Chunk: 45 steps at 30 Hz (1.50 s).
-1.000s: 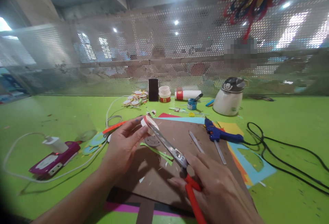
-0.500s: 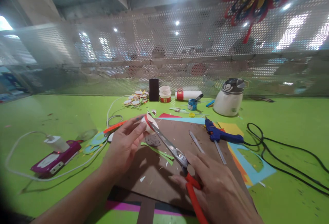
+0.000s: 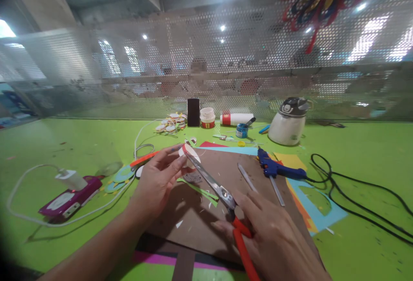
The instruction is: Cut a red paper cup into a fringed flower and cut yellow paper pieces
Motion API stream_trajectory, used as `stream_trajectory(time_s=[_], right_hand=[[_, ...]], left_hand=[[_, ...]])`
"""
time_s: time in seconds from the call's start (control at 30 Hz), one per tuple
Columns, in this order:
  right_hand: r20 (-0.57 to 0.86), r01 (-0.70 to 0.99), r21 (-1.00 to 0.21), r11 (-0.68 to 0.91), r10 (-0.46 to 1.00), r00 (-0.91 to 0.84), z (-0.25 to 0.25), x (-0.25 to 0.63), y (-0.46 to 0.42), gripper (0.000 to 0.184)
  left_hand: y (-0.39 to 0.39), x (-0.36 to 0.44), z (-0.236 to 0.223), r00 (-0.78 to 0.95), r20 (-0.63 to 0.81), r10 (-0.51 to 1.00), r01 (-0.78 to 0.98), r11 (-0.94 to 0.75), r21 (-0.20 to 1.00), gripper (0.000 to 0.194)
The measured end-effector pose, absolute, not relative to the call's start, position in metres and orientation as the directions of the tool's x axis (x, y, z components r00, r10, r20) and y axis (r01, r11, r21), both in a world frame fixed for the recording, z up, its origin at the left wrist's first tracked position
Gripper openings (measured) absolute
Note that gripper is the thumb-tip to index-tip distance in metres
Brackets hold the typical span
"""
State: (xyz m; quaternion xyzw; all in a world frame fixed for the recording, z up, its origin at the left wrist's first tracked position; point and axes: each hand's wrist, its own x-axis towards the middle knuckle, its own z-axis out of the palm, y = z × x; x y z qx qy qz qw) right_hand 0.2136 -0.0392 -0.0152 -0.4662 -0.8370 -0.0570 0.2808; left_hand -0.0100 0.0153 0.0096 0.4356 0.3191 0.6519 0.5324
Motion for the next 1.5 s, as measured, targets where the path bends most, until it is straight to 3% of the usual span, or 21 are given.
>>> stream_trajectory(time_s=[0.17, 0.43, 0.67, 0.83, 1.0, 1.17, 1.4, 1.5], right_hand=[[0.504, 0.79, -0.233, 0.568, 0.765, -0.402, -0.0102, 0.2102, -0.0416, 0.018], [0.478, 0.791, -0.258, 0.554, 0.785, -0.394, -0.0152, 0.2127, -0.0428, 0.02], [0.496, 0.822, -0.191, 0.536, 0.776, -0.39, -0.0148, 0.2104, -0.0393, 0.024], [0.508, 0.839, -0.148, 0.524, 0.768, -0.39, -0.0165, 0.2114, -0.0407, 0.04], [0.503, 0.838, -0.159, 0.522, 0.773, -0.387, -0.0169, 0.2134, -0.0402, 0.03], [0.514, 0.836, -0.148, 0.528, 0.763, -0.391, -0.0163, 0.2139, -0.0405, 0.039], [0.485, 0.803, -0.21, 0.557, 0.773, -0.409, -0.0144, 0.2129, -0.0398, 0.021], [0.483, 0.814, -0.222, 0.537, 0.786, -0.386, -0.0126, 0.2124, -0.0394, 0.022]], left_hand=[[0.0151, -0.0102, 0.0081, -0.047, 0.266, 0.963, -0.42, -0.261, 0.869, 0.021], [0.013, -0.0076, 0.0112, -0.087, 0.21, 0.974, -0.444, -0.227, 0.867, 0.026], [0.0146, -0.0088, 0.0164, -0.118, 0.191, 0.975, -0.435, -0.223, 0.872, 0.028], [0.0154, -0.0095, 0.0114, -0.086, 0.229, 0.97, -0.421, -0.243, 0.874, 0.026], [0.0145, -0.0094, 0.0105, -0.063, 0.211, 0.975, -0.424, -0.217, 0.879, 0.025], [0.0141, -0.0093, 0.012, -0.077, 0.202, 0.976, -0.43, -0.215, 0.877, 0.023], [0.0149, -0.0103, 0.0103, -0.061, 0.208, 0.976, -0.442, -0.213, 0.871, 0.021], [0.0156, -0.012, 0.0111, -0.07, 0.201, 0.977, -0.429, -0.212, 0.878, 0.026]])
